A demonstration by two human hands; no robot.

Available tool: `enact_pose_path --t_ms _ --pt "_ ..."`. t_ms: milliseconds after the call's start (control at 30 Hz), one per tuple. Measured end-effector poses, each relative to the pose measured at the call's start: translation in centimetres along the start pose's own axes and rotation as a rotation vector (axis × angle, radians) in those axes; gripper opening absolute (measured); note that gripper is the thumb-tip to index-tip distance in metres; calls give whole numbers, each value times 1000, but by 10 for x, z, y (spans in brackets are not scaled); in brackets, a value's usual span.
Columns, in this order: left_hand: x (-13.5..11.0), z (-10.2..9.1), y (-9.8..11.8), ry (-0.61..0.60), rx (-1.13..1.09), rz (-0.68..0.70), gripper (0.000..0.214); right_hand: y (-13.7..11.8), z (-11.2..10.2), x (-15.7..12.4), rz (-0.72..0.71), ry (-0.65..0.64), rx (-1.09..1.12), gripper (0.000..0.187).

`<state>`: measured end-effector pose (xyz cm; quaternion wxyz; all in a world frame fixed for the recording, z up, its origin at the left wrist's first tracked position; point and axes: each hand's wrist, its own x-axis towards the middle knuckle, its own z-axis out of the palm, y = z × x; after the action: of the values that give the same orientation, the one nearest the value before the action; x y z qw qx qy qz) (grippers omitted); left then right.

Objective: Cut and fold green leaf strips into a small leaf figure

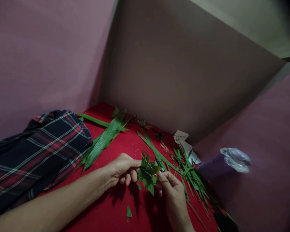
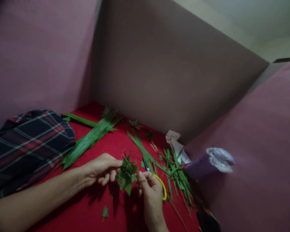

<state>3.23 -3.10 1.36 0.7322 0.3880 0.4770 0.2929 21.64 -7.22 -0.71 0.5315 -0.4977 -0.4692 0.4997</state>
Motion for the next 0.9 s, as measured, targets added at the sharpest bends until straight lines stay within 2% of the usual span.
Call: enact_pose_path --t_ms 300,733,900 --pt "2 0 -3 -9 -2 0 36 2 3 -1 -24 -27 -59 29" --pt "4 -2 -5 -40 15 20 37 3 0 3 1 -59 -31 26" --pt "2 -1 -3 -33 13 17 37 1 -1 2 -9 -34 -30 24"
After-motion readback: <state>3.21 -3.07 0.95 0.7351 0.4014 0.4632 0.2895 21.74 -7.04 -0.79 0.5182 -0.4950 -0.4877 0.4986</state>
